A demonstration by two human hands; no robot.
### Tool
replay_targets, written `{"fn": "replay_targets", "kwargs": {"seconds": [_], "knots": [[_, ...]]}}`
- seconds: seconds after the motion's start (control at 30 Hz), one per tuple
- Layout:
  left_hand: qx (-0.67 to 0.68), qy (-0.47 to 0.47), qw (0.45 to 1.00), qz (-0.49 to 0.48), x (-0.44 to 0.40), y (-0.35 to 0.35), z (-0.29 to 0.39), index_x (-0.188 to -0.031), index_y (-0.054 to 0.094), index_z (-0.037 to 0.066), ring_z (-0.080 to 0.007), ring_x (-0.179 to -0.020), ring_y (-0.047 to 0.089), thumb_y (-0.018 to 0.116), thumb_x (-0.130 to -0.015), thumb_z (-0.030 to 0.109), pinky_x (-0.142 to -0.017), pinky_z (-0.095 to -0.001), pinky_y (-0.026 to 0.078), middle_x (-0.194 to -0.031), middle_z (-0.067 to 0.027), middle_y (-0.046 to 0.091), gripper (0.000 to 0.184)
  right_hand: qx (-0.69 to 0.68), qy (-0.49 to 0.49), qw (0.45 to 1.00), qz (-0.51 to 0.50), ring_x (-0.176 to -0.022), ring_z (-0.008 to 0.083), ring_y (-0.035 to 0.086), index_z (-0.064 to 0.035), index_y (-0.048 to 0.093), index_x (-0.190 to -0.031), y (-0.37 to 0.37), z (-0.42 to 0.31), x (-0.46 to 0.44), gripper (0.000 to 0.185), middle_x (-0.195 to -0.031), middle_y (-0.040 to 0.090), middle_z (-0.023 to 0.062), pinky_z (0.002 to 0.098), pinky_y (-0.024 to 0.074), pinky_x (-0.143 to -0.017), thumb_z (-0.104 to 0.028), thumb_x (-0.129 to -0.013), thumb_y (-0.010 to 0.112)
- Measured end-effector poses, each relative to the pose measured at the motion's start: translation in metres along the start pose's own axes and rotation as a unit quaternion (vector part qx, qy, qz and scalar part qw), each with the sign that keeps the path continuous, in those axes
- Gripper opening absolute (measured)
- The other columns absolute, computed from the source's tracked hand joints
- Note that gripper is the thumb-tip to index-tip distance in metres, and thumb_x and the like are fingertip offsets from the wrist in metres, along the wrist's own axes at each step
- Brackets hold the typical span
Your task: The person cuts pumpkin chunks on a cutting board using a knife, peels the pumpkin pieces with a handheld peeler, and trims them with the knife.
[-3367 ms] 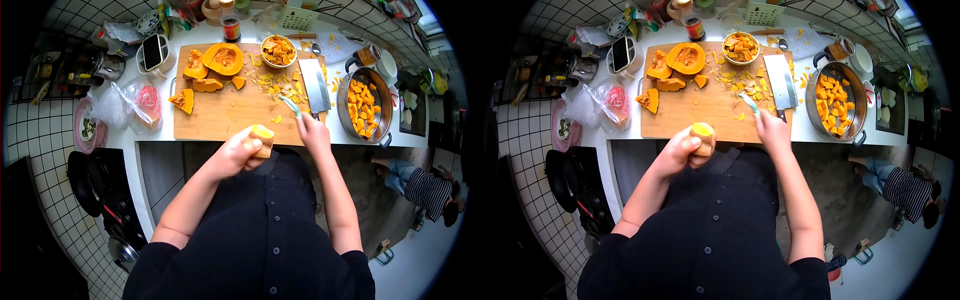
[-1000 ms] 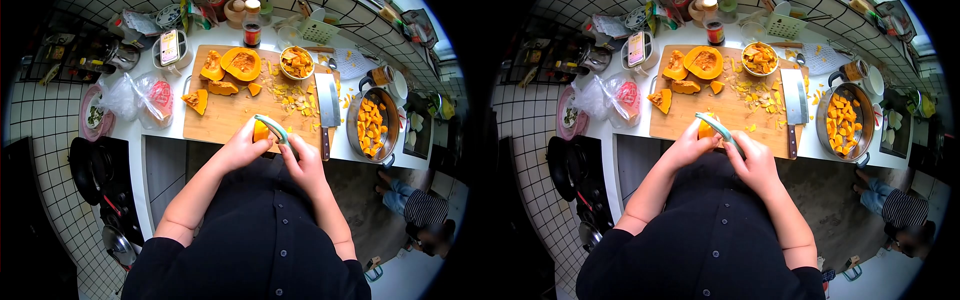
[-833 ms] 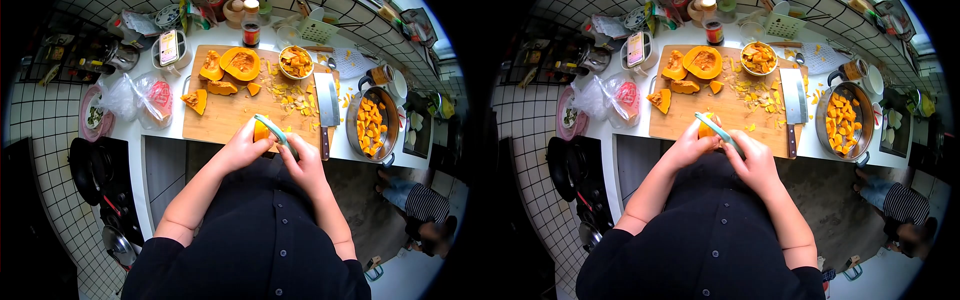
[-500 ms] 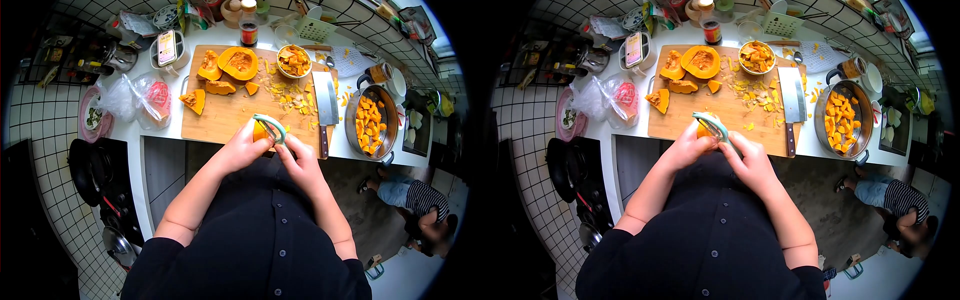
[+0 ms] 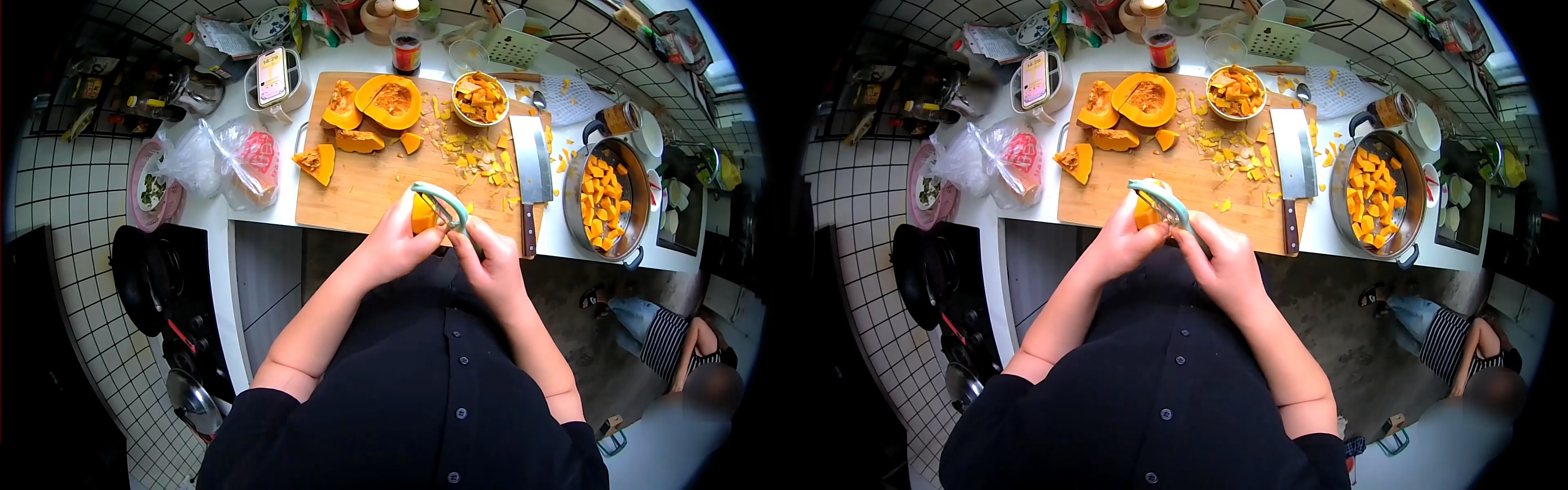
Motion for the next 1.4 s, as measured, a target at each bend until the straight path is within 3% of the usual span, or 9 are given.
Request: {"fn": "replay_targets", "kwargs": {"seconds": [0.13, 0.3, 0.4, 0.57, 0.6, 0.8, 0.97, 1.17, 1.4], "knots": [[0.077, -0.132, 0.987, -0.057, 0.007, 0.0, -0.004, -0.117, 0.042, 0.005, -0.008, -0.076, 0.049, 0.059, -0.085, 0.014, -0.064, -0.023, 0.043, -0.094, -0.0029, 0.052, 0.038, 0.001, -0.003, 1.0, -0.005, -0.069, 0.0292, 0.065, -0.0015, 0.062, -0.097, 0.0, 0.002, 0.0, 0.012, -0.079, 0.064, 0.0147, 0.0317, 0.0503, -0.062, -0.01, -0.088, 0.061], [0.032, -0.08, 0.994, -0.061, 0.01, 0.003, 0.002, -0.12, 0.041, 0.005, -0.0086, -0.079, 0.049, 0.06, -0.083, 0.015, -0.068, -0.0235, 0.044, -0.096, -0.0026, 0.051, 0.042, 0.045, -0.01, 0.999, 0.017, -0.066, 0.0302, 0.064, -0.0033, 0.062, -0.096, -0.004, 0.005, -0.005, 0.011, -0.076, 0.063, 0.0149, 0.0336, 0.0499, -0.059, -0.011, -0.088, 0.061], [0.031, -0.034, 0.999, -0.015, 0.009, 0.003, -0.002, -0.114, 0.047, 0.002, -0.0123, -0.091, 0.053, 0.057, -0.081, 0.009, -0.082, -0.0285, 0.046, -0.098, -0.0053, 0.056, 0.035, 0.05, -0.009, 0.998, 0.02, -0.065, 0.0306, 0.064, -0.0039, 0.062, -0.095, -0.007, 0.006, -0.007, 0.011, -0.073, 0.063, 0.0149, 0.0347, 0.0492, -0.057, -0.013, -0.088, 0.062], [0.11, -0.041, 0.991, -0.059, 0.01, 0.011, 0.007, -0.112, 0.042, 0.005, -0.0099, -0.08, 0.047, 0.058, -0.078, 0.008, -0.072, -0.0239, 0.041, -0.092, -0.0046, 0.049, 0.038, 0.176, -0.003, 0.983, 0.053, -0.059, 0.0307, 0.061, -0.0028, 0.061, -0.09, -0.01, 0.031, -0.015, 0.014, -0.07, 0.061, 0.0172, 0.037, 0.0467, -0.053, -0.017, -0.088, 0.062], [0.115, -0.039, 0.989, -0.084, 0.011, 0.013, 0.011, -0.111, 0.041, 0.005, -0.0091, -0.075, 0.044, 0.058, -0.077, 0.008, -0.067, -0.0224, 0.04, -0.089, -0.0042, 0.046, 0.038, 0.166, 0.071, 0.981, 0.069, -0.056, 0.0313, 0.06, -0.001, 0.06, -0.088, -0.018, 0.059, -0.019, 0.018, -0.068, 0.06, 0.0187, 0.0384, 0.0441, -0.05, -0.019, -0.089, 0.062], [0.323, -0.12, 0.936, -0.073, -0.006, -0.006, -0.006, -0.11, 0.04, 0.009, -0.0063, -0.061, 0.04, 0.054, -0.082, 0.007, -0.049, -0.0193, 0.03, -0.085, -0.0033, 0.045, 0.031, 0.102, 0.085, 0.982, 0.135, -0.05, 0.0158, 0.045, 0.0012, 0.058, -0.088, -0.056, 0.066, -0.024, 0.019, -0.06, 0.051, 0.0122, 0.0302, 0.0386, -0.05, -0.017, -0.092, 0.058], [0.293, -0.108, 0.947, -0.074, -0.013, -0.006, -0.009, -0.114, 0.042, 0.009, -0.0088, -0.061, 0.041, 0.046, -0.091, 0.035, -0.048, -0.0197, 0.032, -0.082, -0.0057, 0.045, 0.035, -0.003, 0.106, 0.989, 0.099, -0.051, 0.01, 0.041, -0.0002, 0.057, -0.095, -0.032, 0.05, -0.018, 0.017, -0.057, 0.048, 0.0056, 0.028, 0.0339, -0.048, -0.017, -0.092, 0.057], [0.255, -0.099, 0.962, 0.001, -0.019, -0.002, -0.01, -0.105, 0.045, 0.011, -0.0063, -0.058, 0.04, 0.031, -0.096, 0.047, -0.049, -0.0185, 0.03, -0.08, -0.0024, 0.051, 0.039, -0.169, 0.147, 0.973, 0.049, -0.054, 0.0053, 0.04, 0.0009, 0.053, -0.106, -0.001, 0.033, -0.011, 0.02, -0.059, 0.048, -0.0005, 0.0233, 0.0334, -0.051, -0.014, -0.094, 0.055], [0.192, -0.111, 0.97, 0.097, -0.016, -0.011, -0.023, -0.094, 0.043, 0.013, -0.0044, -0.058, 0.032, 0.032, -0.098, 0.046, -0.05, -0.0197, 0.026, -0.074, 0.0021, 0.044, 0.035, -0.159, 0.168, 0.973, 0.001, -0.053, 0.0056, 0.04, -0.0012, 0.051, -0.104, 0.015, 0.026, -0.002, 0.016, -0.058, 0.046, -0.0006, 0.0241, 0.0327, -0.049, -0.012, -0.093, 0.055]]}}
Point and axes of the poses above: each hand's wrist, its own x-axis away from the middle knuckle, its own y-axis out of the palm, z = x × y, the point moved 5 cm from there along -x, towards the middle knuckle
